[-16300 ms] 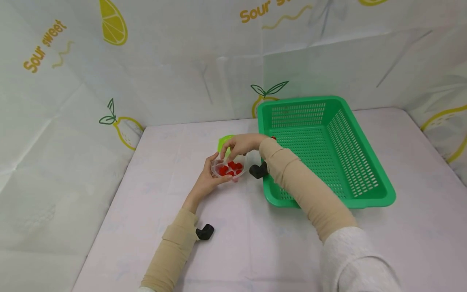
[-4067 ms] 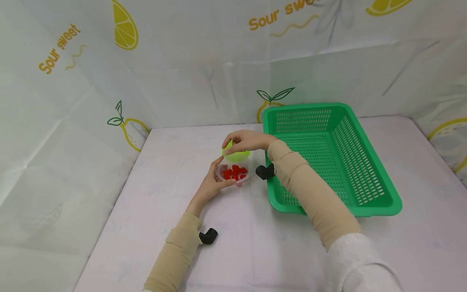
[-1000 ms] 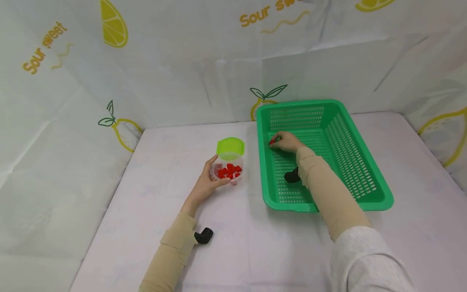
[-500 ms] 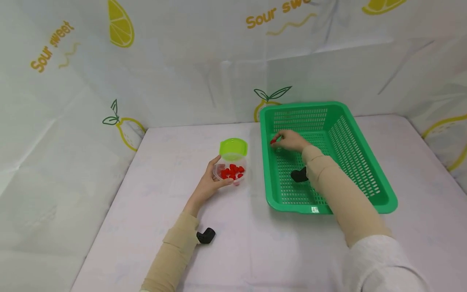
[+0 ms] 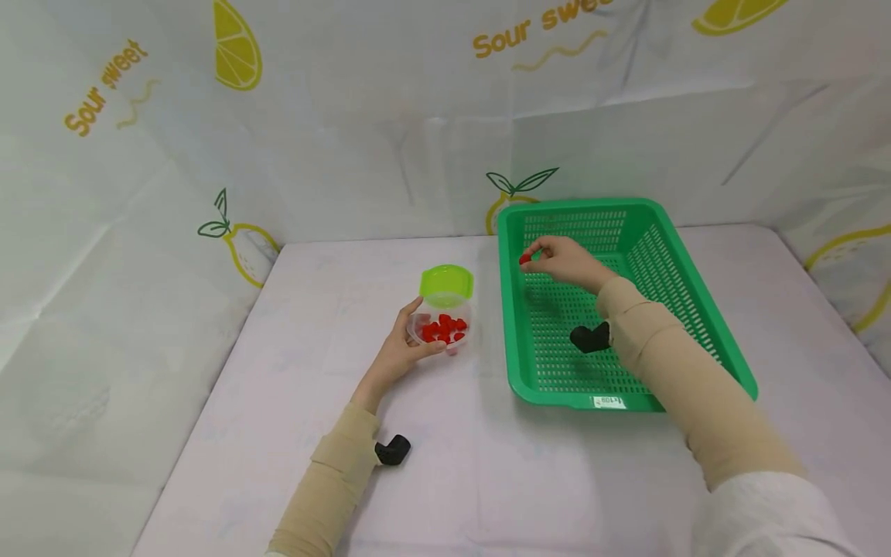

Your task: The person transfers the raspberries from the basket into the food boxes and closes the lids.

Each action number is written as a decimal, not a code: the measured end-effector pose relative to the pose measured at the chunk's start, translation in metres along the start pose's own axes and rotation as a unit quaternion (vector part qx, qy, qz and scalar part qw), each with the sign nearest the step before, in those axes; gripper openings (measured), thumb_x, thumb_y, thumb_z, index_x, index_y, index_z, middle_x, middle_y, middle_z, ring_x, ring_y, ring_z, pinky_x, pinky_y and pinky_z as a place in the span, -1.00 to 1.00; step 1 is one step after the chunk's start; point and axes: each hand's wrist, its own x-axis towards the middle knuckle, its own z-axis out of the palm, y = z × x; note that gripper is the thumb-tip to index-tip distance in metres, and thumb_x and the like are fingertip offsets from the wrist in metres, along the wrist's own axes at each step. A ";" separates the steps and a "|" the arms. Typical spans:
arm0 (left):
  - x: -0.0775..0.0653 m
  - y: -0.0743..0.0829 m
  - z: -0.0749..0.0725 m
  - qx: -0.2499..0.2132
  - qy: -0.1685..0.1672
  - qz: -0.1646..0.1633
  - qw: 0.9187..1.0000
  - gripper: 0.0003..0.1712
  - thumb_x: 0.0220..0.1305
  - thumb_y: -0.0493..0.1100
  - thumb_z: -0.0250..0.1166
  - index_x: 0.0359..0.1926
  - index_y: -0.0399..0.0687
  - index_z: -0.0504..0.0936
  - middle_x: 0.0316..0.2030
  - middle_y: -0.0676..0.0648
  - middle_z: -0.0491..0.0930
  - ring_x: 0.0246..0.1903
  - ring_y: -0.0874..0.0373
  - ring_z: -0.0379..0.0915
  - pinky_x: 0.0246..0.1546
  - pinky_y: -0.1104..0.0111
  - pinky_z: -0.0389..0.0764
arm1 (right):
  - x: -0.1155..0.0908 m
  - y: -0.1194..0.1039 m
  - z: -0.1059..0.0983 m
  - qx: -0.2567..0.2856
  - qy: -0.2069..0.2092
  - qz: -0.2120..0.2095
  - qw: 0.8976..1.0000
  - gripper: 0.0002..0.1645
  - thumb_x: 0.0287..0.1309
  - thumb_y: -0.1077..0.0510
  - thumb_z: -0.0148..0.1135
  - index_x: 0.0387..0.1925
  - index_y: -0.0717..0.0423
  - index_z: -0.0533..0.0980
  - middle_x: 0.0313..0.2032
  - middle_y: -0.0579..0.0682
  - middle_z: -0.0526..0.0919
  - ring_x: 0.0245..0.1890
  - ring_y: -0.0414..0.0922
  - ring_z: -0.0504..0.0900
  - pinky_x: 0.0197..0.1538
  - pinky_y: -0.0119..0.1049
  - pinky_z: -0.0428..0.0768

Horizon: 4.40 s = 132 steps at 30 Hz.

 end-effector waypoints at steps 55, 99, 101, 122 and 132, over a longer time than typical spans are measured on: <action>0.003 -0.004 0.001 -0.027 -0.007 0.015 0.999 0.03 -0.03 0.06 0.45 0.35 0.52 -0.01 0.23 0.02 0.27 0.14 0.09 0.41 0.09 0.24 0.50 | 0.035 -0.081 0.080 -0.097 -0.284 -0.080 0.951 -0.72 0.20 0.15 0.14 -0.07 0.13 0.50 -0.57 -0.05 0.36 -0.60 -0.17 0.22 -0.53 -0.40 0.20; 0.070 0.044 -0.043 -0.108 0.057 -0.111 0.986 -0.12 0.32 0.42 -0.38 0.45 -0.01 -0.12 0.38 -0.27 0.07 0.37 -0.11 0.07 0.33 0.16 0.22 | 0.090 -0.078 0.080 0.306 -0.029 0.211 0.928 -0.27 0.32 0.12 -0.05 0.42 0.15 -0.07 0.43 0.16 -0.03 0.42 0.13 -0.01 0.42 -0.05 0.10; 0.071 0.044 -0.044 -0.133 0.058 -0.116 0.983 -0.14 0.33 0.41 -0.39 0.45 -0.01 -0.07 0.38 -0.28 0.08 0.36 -0.11 0.08 0.33 0.17 0.23 | 0.092 -0.076 0.080 0.329 -0.015 0.229 0.916 -0.34 0.34 0.13 -0.13 0.41 0.15 -0.01 0.44 0.15 -0.08 0.44 0.13 -0.07 0.43 -0.01 0.04; 0.074 0.042 -0.040 -0.271 0.073 -0.176 0.944 -0.24 0.39 0.34 -0.45 0.42 0.05 0.06 0.27 -0.33 0.24 0.27 -0.13 0.18 0.31 0.11 0.23 | 0.095 -0.072 0.083 0.407 -0.022 0.287 0.867 0.03 0.23 -0.46 -0.50 0.45 0.13 -0.34 0.45 0.23 -0.30 0.44 0.10 -0.14 0.45 -0.05 -0.03; 0.070 0.055 -0.037 -0.295 0.069 -0.124 0.945 -0.15 0.35 0.39 -0.51 0.45 -0.03 -0.05 0.36 -0.29 0.11 0.39 -0.17 -0.01 0.40 0.04 0.01 | 0.084 -0.081 0.081 0.411 -0.038 0.235 0.880 -0.04 0.25 -0.43 -0.50 0.40 -0.08 -0.57 0.45 0.16 -0.46 0.45 0.15 -0.43 0.46 -0.03 -0.33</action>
